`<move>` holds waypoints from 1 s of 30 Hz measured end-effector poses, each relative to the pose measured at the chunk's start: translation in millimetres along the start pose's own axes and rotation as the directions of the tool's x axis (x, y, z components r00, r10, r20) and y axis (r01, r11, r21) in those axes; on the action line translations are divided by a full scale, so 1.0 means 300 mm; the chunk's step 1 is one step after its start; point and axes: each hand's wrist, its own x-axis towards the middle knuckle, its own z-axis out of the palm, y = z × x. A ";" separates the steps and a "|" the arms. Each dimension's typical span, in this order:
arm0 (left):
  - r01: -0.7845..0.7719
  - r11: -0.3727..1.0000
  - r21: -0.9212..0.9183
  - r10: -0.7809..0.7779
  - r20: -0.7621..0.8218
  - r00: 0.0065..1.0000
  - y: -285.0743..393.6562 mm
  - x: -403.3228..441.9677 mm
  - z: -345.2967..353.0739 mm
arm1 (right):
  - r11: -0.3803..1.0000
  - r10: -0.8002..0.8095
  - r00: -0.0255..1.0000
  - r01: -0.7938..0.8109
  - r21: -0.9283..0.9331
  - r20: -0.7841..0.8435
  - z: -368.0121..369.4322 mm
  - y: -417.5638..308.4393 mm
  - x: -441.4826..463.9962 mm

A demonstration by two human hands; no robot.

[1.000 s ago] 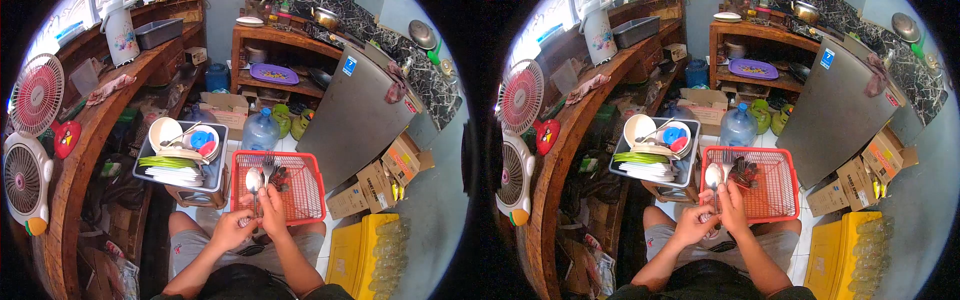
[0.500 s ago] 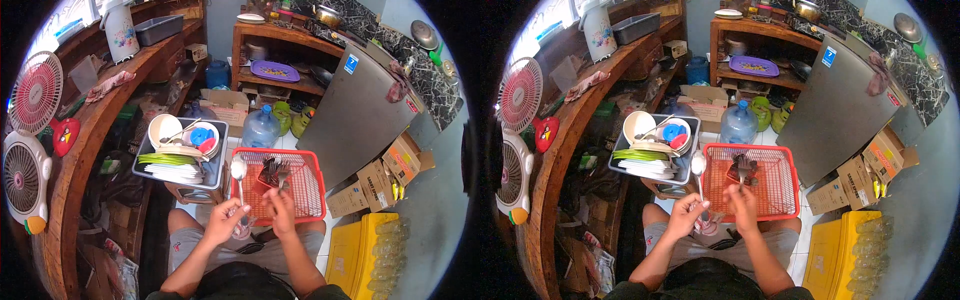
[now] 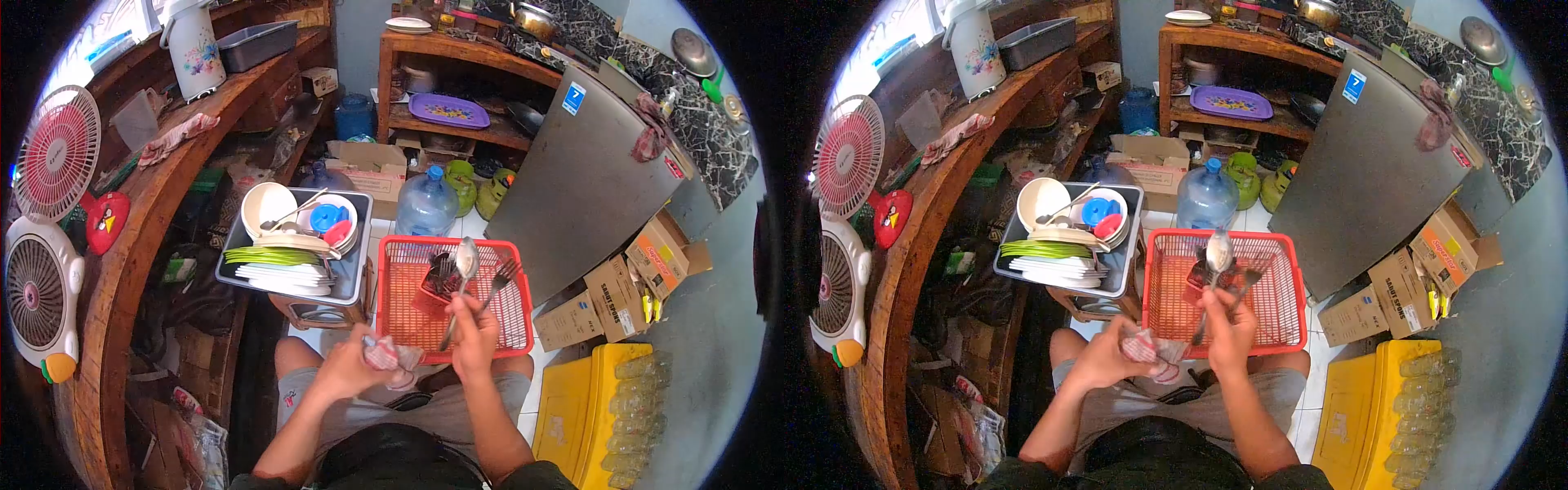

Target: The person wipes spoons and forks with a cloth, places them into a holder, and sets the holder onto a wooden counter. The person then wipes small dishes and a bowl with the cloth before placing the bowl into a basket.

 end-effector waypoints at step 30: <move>-0.152 0.878 0.453 0.413 -0.558 0.720 0.175 0.000 -0.217 | 0.972 0.038 0.963 0.026 -0.234 0.266 0.058 -0.012 -0.065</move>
